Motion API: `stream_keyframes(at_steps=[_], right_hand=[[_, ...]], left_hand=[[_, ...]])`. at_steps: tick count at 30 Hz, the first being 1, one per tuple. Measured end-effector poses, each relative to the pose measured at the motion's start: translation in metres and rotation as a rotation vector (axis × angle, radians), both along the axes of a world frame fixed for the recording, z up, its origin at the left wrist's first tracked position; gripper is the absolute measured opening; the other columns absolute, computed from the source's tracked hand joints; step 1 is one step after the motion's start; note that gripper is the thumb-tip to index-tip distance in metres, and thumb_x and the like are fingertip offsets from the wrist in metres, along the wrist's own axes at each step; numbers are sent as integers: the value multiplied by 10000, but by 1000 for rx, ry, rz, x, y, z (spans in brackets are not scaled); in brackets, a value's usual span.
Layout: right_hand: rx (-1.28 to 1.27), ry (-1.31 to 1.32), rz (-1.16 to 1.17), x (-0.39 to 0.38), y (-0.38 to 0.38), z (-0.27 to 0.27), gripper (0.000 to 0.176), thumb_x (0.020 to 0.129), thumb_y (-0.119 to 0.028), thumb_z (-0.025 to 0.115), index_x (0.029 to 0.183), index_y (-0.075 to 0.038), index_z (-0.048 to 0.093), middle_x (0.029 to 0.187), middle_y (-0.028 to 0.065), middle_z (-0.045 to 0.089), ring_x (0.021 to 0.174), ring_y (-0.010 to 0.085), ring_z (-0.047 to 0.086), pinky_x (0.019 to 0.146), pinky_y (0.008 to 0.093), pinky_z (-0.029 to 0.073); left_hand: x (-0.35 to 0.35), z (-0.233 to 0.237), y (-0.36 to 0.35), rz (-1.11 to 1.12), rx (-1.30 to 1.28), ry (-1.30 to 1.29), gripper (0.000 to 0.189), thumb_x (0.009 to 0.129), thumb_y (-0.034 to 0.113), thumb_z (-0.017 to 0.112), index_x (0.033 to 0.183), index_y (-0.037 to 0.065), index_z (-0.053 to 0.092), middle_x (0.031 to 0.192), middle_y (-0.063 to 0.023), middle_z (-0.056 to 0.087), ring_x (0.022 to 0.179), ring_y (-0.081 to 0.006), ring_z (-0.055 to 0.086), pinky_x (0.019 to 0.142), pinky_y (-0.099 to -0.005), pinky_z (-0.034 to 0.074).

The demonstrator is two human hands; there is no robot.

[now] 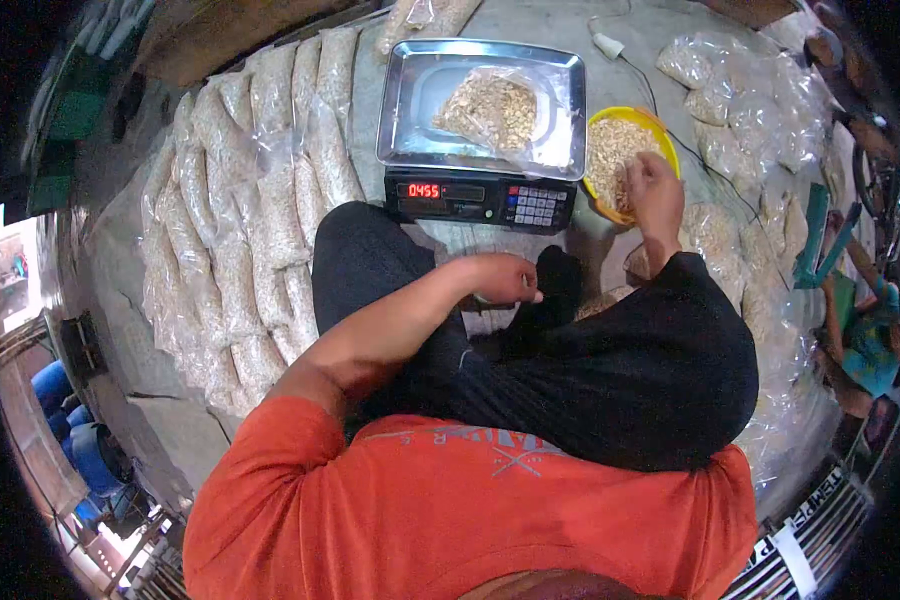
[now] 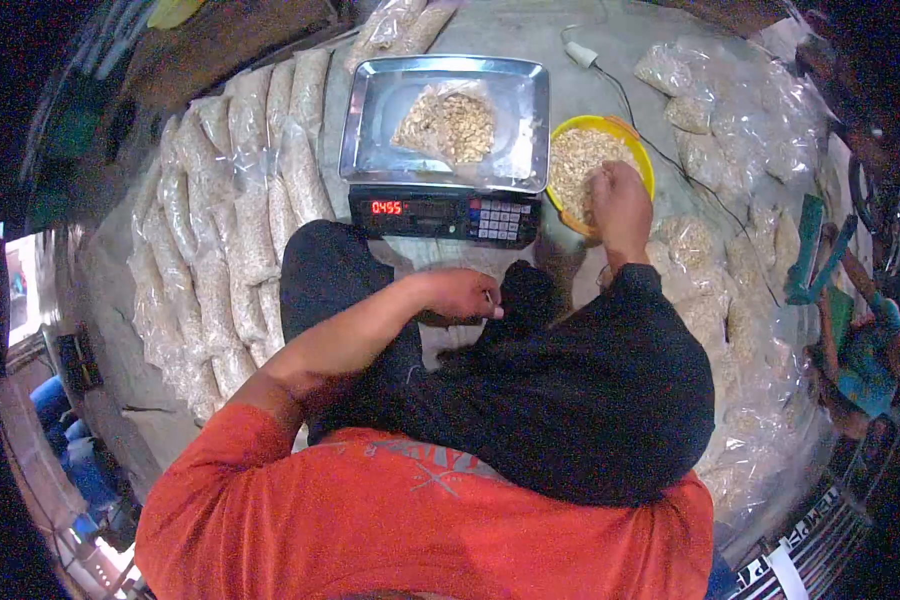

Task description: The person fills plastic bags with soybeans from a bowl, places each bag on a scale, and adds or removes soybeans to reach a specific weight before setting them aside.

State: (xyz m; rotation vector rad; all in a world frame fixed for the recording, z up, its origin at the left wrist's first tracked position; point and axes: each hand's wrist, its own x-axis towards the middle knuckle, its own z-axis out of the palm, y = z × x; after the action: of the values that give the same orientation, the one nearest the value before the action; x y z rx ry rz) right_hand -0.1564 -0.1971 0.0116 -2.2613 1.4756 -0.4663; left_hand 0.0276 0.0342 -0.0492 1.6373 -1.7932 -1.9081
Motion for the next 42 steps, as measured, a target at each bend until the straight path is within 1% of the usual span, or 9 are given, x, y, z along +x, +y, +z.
stream_keyframes(at_steps=[2, 6, 12, 23, 26, 29, 36, 38, 42], right_hand=[[-45, -176, -9, 20, 18, 14, 284, 966, -193, 712, 1212, -51, 726, 1099, 146, 754, 1054, 326, 726, 941, 416, 562], [-156, -429, 688, 85, 45, 51, 268, 1003, -149, 618, 1217, -4, 689, 1144, 232, 710, 1020, 411, 698, 898, 439, 573], [-146, -118, 682, 147, 37, 6, 373, 917, -30, 620, 1289, -9, 607, 1201, 259, 640, 1079, 439, 658, 908, 501, 548], [-170, -273, 641, 158, 23, -16, 286, 907, -84, 676, 1184, -11, 690, 1081, 256, 684, 988, 438, 686, 872, 462, 566], [74, -325, 535, 146, 30, 21, 270, 928, -89, 720, 1185, -6, 717, 1019, 199, 732, 906, 323, 736, 826, 383, 586], [947, -833, 149, 115, 31, 54, 299, 959, -96, 767, 1235, 6, 714, 994, 44, 735, 856, 110, 705, 784, 287, 581], [21, -532, -205, 0, -10, 17, 241, 945, -165, 763, 1136, -17, 757, 1015, 95, 766, 910, 181, 735, 826, 313, 580], [-261, 122, 54, -14, -10, -13, 217, 954, -208, 766, 1099, -47, 768, 997, 115, 761, 892, 235, 727, 826, 341, 577], [-354, -231, -6, -10, -4, 34, 258, 1010, -242, 714, 1100, -4, 759, 947, 137, 747, 861, 200, 744, 805, 313, 571]], left_hand=[[2, -4, -4, -14, -20, -4, 514, 982, 542, 677, 1246, 101, 706, 1179, -180, 743, 1122, -362, 695, 965, -473, 540], [-1, 0, -6, -12, -50, -1, 508, 986, 540, 667, 1202, 84, 727, 1186, -178, 743, 1131, -365, 694, 975, -469, 537], [9, -22, -2, -47, -50, -24, 528, 987, 557, 662, 1225, 90, 726, 1206, -187, 738, 1133, -367, 692, 985, -476, 535], [10, -13, -12, -40, -6, -63, 538, 977, 570, 645, 1274, 128, 721, 1279, -166, 723, 1203, -364, 670, 1040, -482, 515], [10, -25, -12, -56, -66, -9, 556, 987, 577, 634, 1309, 128, 701, 1290, -169, 718, 1228, -366, 659, 1059, -477, 506], [7, -20, -17, -90, -45, 9, 547, 998, 567, 630, 1325, 132, 685, 1300, -170, 715, 1234, -370, 656, 1065, -474, 504], [4, 1, -22, 52, 66, 169, 420, 1021, 484, 667, 1207, 109, 705, 1149, -98, 736, 1091, -229, 664, 998, -402, 518], [3, 11, -20, 85, 176, 164, 441, 1020, 500, 665, 1220, 110, 704, 1168, -92, 736, 1091, -226, 670, 993, -404, 521], [6, 1, -19, 6, 108, 121, 473, 1006, 518, 676, 1243, 109, 706, 1178, -108, 738, 1112, -234, 675, 993, -411, 523]])
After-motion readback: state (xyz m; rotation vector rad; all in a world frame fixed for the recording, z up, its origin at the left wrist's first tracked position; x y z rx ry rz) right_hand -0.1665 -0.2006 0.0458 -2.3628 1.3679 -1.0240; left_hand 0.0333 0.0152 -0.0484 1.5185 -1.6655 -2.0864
